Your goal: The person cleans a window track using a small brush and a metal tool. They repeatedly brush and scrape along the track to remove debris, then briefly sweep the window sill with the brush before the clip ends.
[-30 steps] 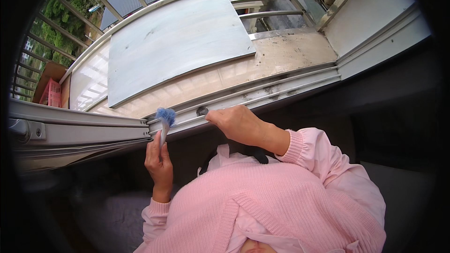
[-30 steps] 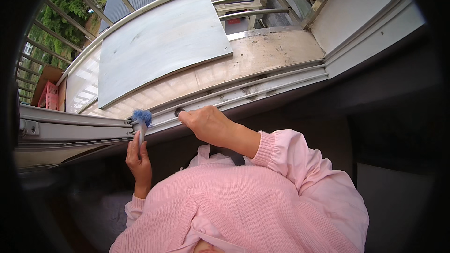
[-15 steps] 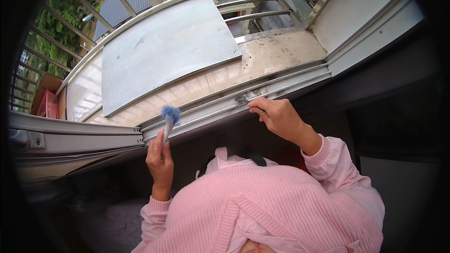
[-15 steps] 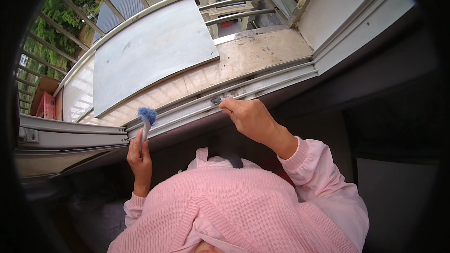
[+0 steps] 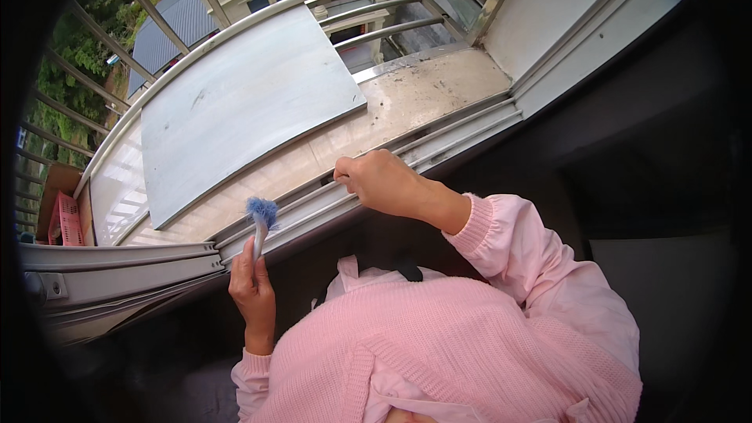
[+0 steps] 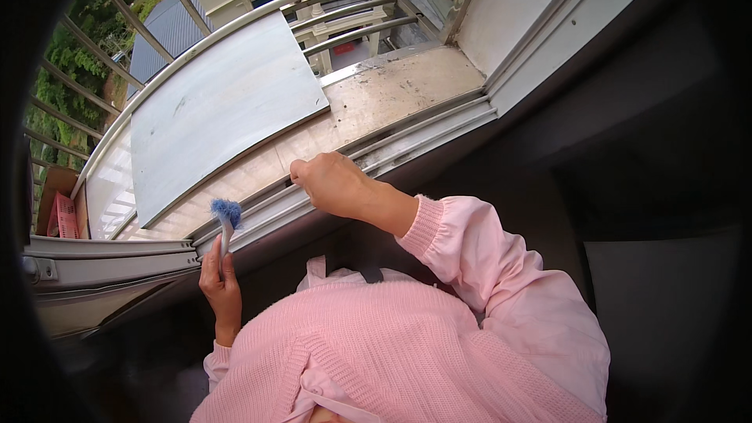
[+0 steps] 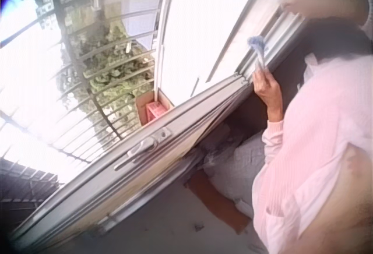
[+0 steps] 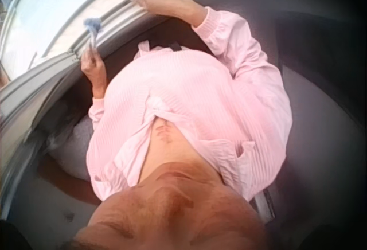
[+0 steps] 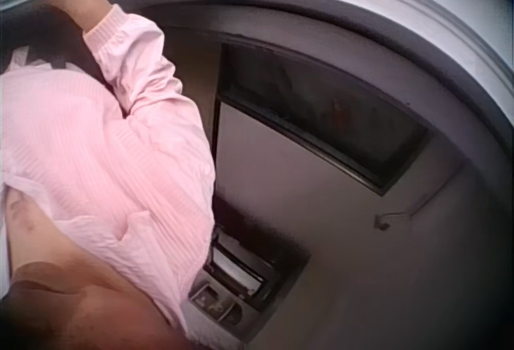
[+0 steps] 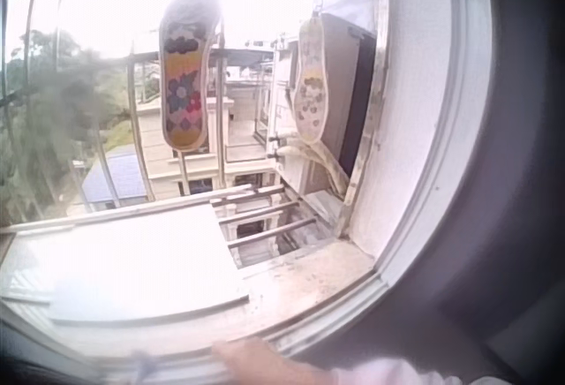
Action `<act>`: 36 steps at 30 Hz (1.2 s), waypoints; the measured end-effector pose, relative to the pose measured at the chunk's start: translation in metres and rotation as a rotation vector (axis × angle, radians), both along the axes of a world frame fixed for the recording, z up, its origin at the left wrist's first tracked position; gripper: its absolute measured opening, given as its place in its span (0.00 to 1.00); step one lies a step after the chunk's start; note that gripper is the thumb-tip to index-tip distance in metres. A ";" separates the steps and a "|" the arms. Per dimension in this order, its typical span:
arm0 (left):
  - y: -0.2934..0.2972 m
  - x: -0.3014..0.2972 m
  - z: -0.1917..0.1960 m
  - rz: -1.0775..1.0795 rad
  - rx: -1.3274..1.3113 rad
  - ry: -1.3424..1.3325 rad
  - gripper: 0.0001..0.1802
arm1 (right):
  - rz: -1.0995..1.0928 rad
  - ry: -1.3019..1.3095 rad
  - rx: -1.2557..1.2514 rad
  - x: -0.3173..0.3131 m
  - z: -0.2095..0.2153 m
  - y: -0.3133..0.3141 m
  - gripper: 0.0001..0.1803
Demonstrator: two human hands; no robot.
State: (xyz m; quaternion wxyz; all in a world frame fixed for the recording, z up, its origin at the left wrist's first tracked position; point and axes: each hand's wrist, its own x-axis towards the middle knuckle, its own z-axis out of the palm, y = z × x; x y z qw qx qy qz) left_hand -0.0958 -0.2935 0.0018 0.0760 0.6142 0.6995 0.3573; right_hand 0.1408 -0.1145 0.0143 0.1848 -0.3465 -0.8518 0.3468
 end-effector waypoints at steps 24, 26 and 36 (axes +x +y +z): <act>0.098 0.015 0.010 -0.330 0.013 0.395 0.13 | -0.292 0.092 -0.503 0.101 0.034 0.041 0.10; 0.104 0.022 0.009 -0.350 0.034 0.396 0.13 | -0.322 0.184 -0.542 0.117 0.039 0.044 0.10; 0.132 0.050 0.003 -0.461 0.062 0.444 0.14 | -0.468 0.093 -0.527 0.174 0.030 0.065 0.12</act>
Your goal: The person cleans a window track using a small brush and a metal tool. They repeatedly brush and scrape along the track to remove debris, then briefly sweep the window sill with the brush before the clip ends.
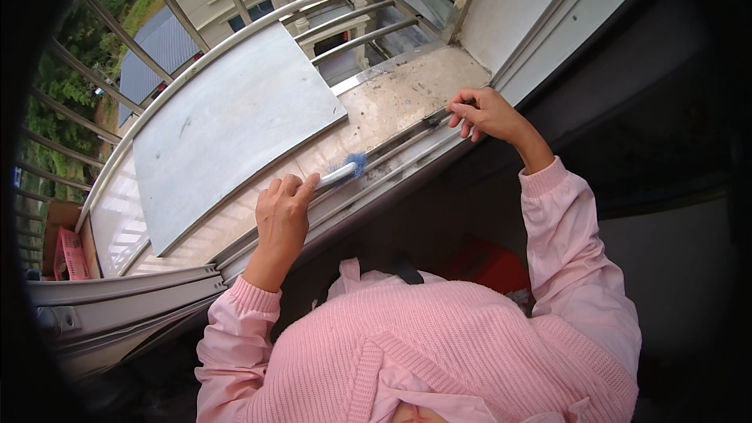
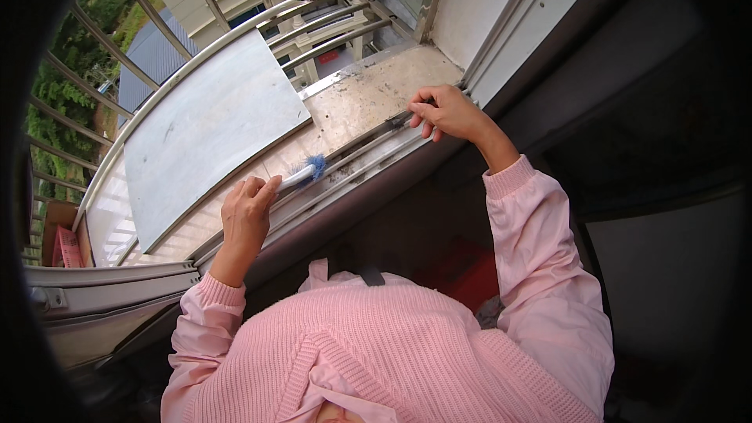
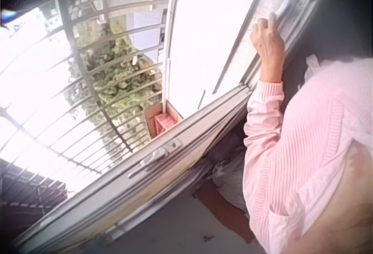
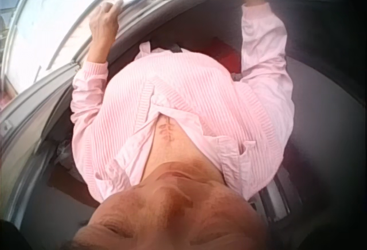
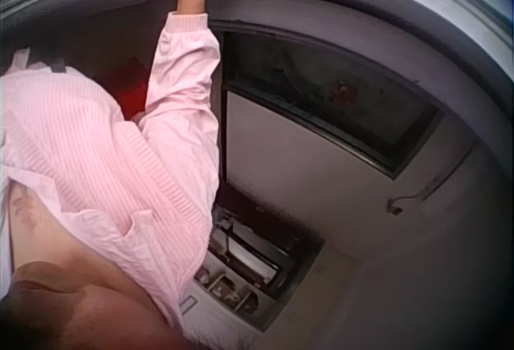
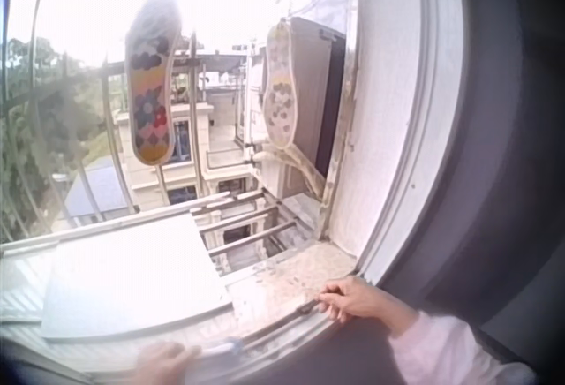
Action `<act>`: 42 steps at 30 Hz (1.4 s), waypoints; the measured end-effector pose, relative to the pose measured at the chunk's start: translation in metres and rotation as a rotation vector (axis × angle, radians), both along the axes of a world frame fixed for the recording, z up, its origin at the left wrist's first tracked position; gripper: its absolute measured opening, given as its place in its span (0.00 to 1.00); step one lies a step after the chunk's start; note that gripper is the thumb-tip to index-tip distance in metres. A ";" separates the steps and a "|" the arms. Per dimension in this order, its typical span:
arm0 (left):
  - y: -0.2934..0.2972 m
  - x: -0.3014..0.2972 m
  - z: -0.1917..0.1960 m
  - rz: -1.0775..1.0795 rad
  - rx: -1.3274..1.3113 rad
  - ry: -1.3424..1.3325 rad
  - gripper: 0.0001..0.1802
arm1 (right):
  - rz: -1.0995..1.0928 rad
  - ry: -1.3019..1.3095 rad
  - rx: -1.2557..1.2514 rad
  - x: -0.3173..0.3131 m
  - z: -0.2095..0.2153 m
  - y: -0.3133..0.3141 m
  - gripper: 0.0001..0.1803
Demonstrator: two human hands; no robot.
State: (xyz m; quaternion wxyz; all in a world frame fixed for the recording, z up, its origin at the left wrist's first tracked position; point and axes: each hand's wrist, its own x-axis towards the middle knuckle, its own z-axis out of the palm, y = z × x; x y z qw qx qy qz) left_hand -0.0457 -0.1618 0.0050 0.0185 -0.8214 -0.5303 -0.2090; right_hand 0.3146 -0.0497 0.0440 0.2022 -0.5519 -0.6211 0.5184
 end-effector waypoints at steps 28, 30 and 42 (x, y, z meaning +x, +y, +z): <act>0.038 0.040 0.005 -0.154 -0.207 0.026 0.21 | 0.071 -0.224 0.004 0.024 -0.001 0.029 0.09; 0.037 0.040 0.006 -0.143 -0.232 0.006 0.20 | 0.081 -0.222 0.007 0.027 -0.003 0.029 0.09; 0.015 0.016 0.003 -0.089 -0.150 0.044 0.24 | 0.164 -0.175 0.082 0.014 -0.022 0.026 0.09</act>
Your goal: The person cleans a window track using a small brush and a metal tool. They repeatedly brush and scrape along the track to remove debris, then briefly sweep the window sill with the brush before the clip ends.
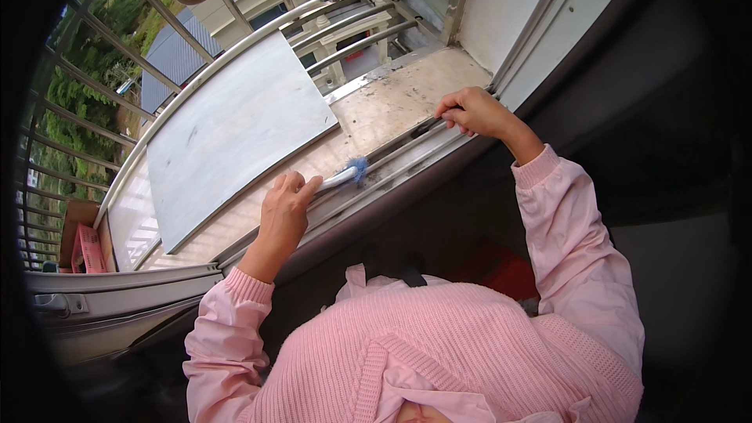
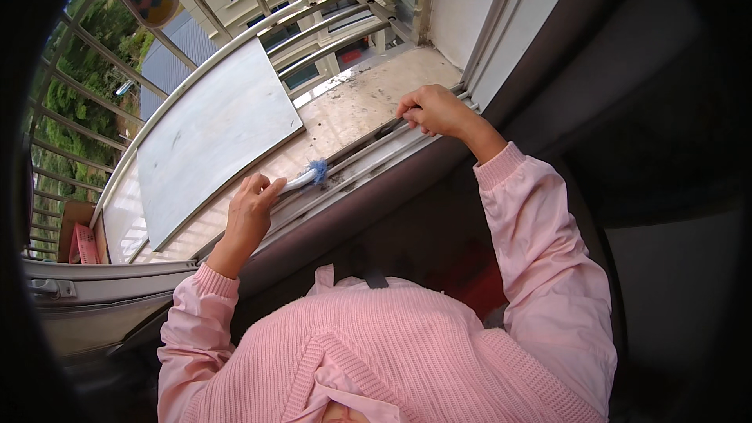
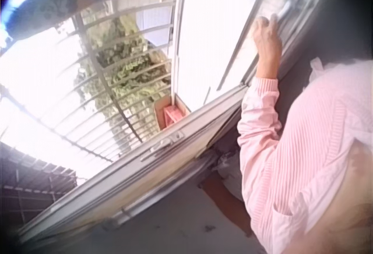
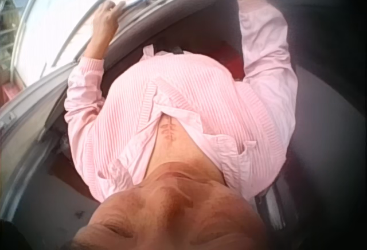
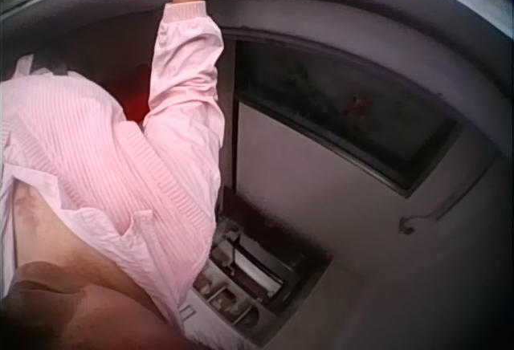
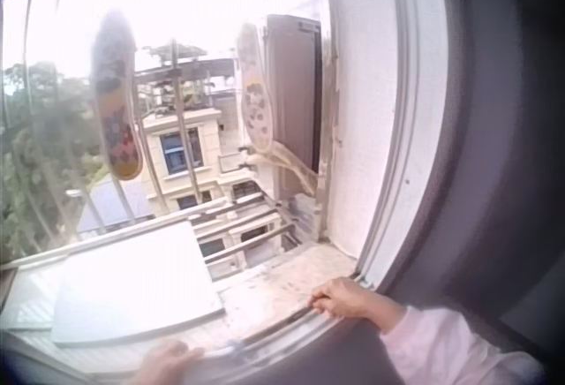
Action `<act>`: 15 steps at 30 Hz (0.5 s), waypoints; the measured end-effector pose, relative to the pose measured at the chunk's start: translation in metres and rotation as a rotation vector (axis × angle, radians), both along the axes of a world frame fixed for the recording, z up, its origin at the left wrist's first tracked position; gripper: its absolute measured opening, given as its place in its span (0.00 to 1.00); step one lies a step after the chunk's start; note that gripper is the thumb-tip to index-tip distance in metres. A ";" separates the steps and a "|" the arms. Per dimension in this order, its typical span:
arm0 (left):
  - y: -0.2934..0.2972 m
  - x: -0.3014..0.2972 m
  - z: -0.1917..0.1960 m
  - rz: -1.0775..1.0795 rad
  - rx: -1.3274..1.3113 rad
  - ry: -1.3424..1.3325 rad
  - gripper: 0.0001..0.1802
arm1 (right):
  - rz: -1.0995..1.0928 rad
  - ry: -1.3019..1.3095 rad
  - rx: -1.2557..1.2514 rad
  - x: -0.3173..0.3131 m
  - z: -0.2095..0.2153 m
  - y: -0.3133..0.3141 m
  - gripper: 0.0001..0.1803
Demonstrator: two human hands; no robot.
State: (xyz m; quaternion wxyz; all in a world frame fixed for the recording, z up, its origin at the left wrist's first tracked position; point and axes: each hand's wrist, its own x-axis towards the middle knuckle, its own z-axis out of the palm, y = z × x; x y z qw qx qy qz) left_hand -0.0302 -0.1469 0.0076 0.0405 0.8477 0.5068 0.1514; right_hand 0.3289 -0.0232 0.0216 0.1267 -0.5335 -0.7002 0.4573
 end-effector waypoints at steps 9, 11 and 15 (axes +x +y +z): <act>0.013 0.020 -0.003 -0.025 -0.059 -0.033 0.25 | 0.008 0.130 -0.142 -0.021 -0.014 -0.004 0.08; 0.015 0.024 -0.005 -0.022 -0.072 -0.038 0.24 | 0.037 0.162 -0.178 -0.027 -0.019 -0.006 0.08; 0.021 0.033 -0.010 -0.031 -0.064 -0.044 0.23 | 0.052 0.256 -0.261 -0.037 -0.027 -0.010 0.08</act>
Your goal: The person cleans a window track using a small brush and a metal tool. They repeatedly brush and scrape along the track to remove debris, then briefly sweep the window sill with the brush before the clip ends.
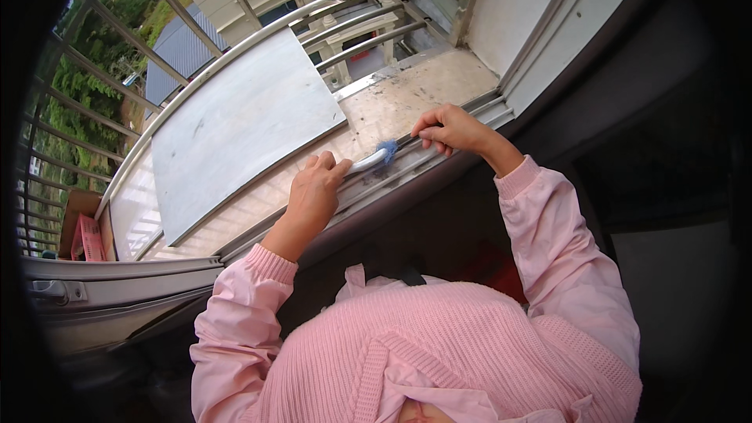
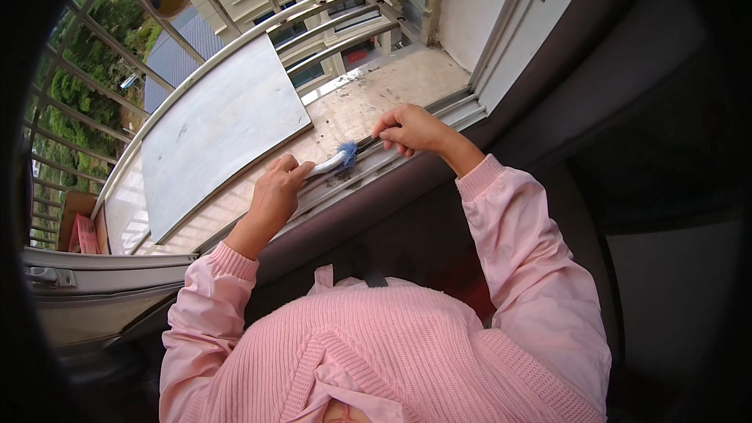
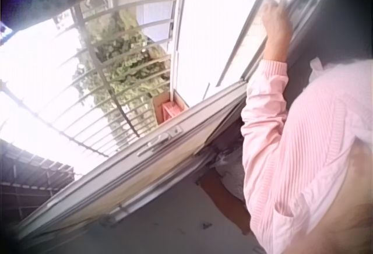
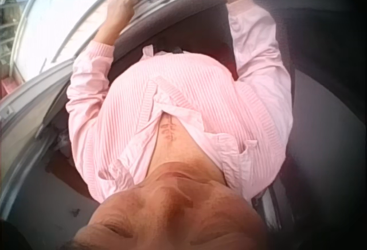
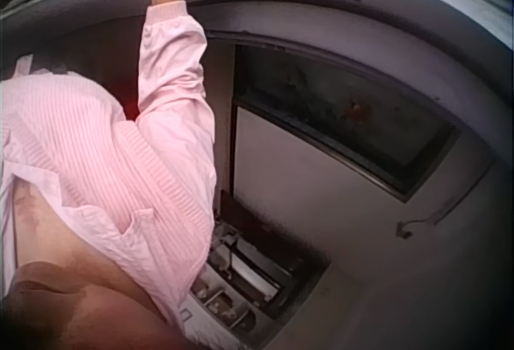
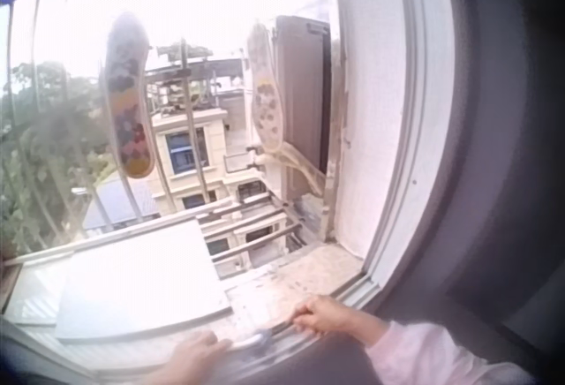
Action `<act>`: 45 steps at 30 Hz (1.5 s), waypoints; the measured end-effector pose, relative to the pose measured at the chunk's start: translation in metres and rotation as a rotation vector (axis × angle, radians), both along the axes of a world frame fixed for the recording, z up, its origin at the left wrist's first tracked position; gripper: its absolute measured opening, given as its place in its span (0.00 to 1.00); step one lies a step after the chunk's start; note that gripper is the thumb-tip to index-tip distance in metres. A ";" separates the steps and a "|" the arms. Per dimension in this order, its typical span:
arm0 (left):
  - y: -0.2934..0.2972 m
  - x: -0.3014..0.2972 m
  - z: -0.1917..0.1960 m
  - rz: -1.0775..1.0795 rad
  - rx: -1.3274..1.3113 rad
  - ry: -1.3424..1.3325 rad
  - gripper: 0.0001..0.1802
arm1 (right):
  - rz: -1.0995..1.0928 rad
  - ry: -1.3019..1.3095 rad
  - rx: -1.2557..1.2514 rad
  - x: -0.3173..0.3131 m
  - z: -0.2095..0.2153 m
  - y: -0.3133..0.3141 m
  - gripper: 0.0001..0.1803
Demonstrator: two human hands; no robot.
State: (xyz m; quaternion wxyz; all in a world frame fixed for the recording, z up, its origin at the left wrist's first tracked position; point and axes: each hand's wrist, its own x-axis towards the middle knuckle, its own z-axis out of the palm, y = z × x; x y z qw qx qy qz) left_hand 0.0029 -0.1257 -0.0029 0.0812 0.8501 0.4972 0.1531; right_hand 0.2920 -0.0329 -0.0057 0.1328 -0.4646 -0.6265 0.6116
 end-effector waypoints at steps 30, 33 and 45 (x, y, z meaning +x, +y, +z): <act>0.035 -0.012 0.021 0.159 0.231 -0.063 0.18 | -0.307 0.024 0.344 0.012 0.054 0.034 0.11; -0.007 -0.023 0.017 0.099 0.270 -0.120 0.21 | -0.243 0.064 0.268 0.029 0.054 0.000 0.10; -0.034 -0.030 0.005 0.024 0.109 0.022 0.26 | -0.138 -0.188 0.324 0.030 0.027 -0.026 0.09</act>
